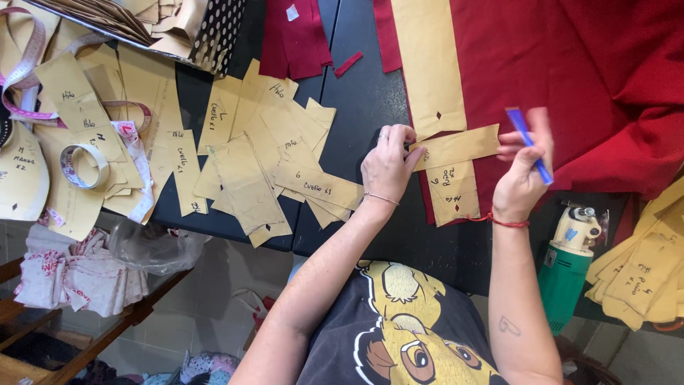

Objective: Marking and cutting red fabric using paper patterns and an electric rotary cutter

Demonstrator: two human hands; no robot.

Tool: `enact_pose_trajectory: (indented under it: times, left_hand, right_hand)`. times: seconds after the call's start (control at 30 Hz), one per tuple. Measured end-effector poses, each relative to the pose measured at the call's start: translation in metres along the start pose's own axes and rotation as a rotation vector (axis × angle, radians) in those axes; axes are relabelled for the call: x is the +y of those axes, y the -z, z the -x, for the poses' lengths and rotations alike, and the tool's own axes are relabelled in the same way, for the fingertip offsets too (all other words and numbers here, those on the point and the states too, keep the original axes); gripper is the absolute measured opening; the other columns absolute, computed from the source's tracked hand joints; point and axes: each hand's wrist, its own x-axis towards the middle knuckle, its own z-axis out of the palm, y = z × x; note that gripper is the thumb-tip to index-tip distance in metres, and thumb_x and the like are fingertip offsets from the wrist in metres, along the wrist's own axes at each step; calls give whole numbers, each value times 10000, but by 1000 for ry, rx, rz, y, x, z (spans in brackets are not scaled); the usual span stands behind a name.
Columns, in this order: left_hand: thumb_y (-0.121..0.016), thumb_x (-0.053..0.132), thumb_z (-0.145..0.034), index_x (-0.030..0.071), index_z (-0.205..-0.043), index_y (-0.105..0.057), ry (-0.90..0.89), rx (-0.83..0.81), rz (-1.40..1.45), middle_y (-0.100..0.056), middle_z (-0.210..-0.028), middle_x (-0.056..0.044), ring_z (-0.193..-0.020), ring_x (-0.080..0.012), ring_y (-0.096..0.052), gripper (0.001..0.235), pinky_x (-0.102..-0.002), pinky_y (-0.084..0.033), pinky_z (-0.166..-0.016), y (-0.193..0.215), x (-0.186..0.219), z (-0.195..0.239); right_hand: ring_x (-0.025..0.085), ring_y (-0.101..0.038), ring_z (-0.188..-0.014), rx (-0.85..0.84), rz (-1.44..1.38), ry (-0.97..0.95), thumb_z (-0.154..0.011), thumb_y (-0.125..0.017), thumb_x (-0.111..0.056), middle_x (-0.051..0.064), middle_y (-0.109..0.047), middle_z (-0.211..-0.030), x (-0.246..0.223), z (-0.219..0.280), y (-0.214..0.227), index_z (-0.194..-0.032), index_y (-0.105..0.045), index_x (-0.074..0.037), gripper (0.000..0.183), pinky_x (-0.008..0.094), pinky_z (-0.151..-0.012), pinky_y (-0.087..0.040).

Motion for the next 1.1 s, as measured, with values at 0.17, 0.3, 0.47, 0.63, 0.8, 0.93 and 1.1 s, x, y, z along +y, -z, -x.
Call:
enact_pose_trajectory:
  times: [0.17,0.3,0.47,0.63,0.8,0.93,1.1]
  left_hand:
    - [-671,338,-664,249,-886,-428,19,-26,-28,-440,-772,67,-570,-184,-602,341,-307,-504,-527,3,1,1]
    - [-655,322,-701,268,-920,-466,4,-60,-59,-432,-835,58,-593,-207,-613,295,-315,-515,-544,3,2,0]
    - [-651,309,-711,277,-932,-483,23,-91,-10,-439,-858,53,-613,-228,-618,279,-333,-522,-547,6,2,0]
    - [-649,324,-708,293,-939,-491,41,-107,-30,-439,-867,59,-621,-224,-625,282,-334,-530,-562,1,1,1]
    - [-667,270,-703,265,-934,-505,52,-111,-14,-444,-860,43,-618,-251,-626,282,-349,-529,-551,1,2,1]
    - [-664,285,-702,270,-939,-507,32,-104,-33,-439,-859,48,-631,-238,-629,285,-338,-531,-568,1,1,3]
    - [-655,277,-720,239,-875,-544,-61,-139,222,-479,-794,43,-661,-227,-615,195,-370,-511,-567,16,1,9]
  right_hand:
    - [154,-580,-674,-257,-119,-149,-901,-560,-55,131,-600,-733,-28,-8,-22,-966,-562,28,106,255,-648,-495]
    - [95,-550,-600,-456,-34,-200,-878,-591,-117,70,-605,-709,-17,-11,-30,-902,-577,-59,64,220,-585,-476]
    - [69,-540,-606,-476,76,-191,-869,-615,-146,23,-603,-718,-23,-12,-35,-880,-602,-112,37,200,-573,-463]
    - [105,-577,-634,-473,112,-179,-880,-604,-137,51,-609,-726,-19,-14,-26,-890,-595,-101,38,228,-577,-488]
    - [258,-609,-730,-351,54,-147,-946,-499,-39,201,-580,-780,-2,-24,-4,-945,-504,41,81,323,-637,-512]
    - [274,-612,-734,-346,39,-170,-950,-492,-38,214,-570,-765,-3,-23,2,-944,-482,63,102,320,-648,-519]
    - [191,-599,-654,-223,339,-285,-941,-570,-221,118,-583,-709,2,-4,28,-893,-531,-76,158,297,-548,-499]
